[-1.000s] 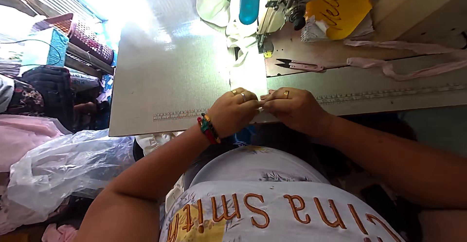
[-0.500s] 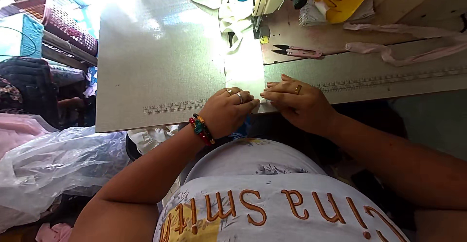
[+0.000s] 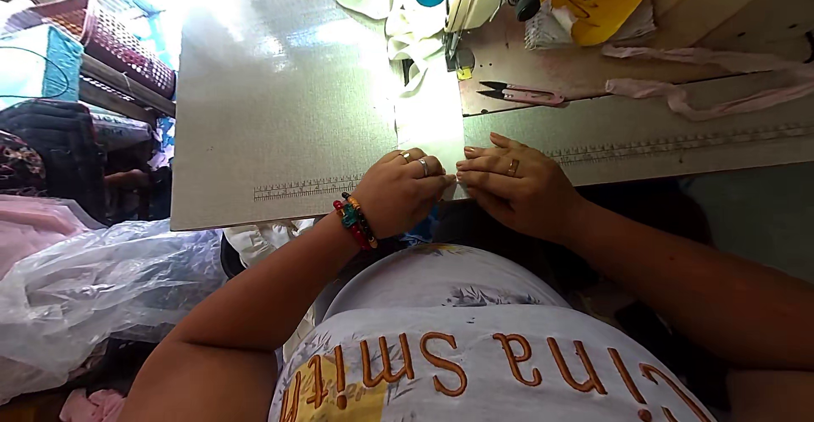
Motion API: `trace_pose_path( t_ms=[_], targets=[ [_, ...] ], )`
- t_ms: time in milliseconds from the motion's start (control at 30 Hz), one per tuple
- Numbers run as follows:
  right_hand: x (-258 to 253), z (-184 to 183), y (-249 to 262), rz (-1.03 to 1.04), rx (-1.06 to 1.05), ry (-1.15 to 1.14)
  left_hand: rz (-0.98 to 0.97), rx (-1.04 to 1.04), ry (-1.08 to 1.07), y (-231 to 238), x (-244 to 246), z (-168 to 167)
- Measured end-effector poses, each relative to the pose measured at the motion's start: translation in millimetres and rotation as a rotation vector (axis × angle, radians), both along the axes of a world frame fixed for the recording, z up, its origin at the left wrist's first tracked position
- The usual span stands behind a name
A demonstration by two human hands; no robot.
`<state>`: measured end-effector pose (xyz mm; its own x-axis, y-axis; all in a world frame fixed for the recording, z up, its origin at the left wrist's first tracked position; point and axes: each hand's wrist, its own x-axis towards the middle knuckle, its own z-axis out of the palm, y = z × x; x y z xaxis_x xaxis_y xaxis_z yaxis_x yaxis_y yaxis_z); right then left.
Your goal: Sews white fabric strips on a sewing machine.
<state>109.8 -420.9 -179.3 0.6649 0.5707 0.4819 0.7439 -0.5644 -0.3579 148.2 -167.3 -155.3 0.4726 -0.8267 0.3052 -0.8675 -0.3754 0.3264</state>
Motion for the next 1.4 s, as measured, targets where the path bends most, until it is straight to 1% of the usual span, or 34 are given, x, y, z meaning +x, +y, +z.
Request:
trace_pose_path(
  t_ms=[233,467,767,967,1067,1200,1333,1400],
  targets=[
    [5,3,1,-0.038,0.059,0.083,-0.017,-0.025,0.046,0,13,-2],
    [18,7,2,-0.076,0.005,0.103,-0.028,-0.013,0.008,-1,29,-1],
    [42,10,2,-0.103,0.007,0.166,-0.021,-0.026,-0.018,-5,52,-3],
    [57,11,1,-0.121,-0.007,0.148,0.008,-0.042,0.002,-9,70,-4],
    [65,13,3,-0.16,-0.029,0.143,0.04,-0.073,0.028,-11,77,-6],
    [71,13,6,-0.206,-0.044,0.156,0.046,-0.054,0.021,-12,87,-7],
    [68,12,5,-0.265,-0.058,0.083,0.052,-0.048,0.009,-13,97,-7],
    [62,16,-3,-0.312,-0.037,0.026,0.062,-0.046,0.02,-13,102,-7]
  ],
)
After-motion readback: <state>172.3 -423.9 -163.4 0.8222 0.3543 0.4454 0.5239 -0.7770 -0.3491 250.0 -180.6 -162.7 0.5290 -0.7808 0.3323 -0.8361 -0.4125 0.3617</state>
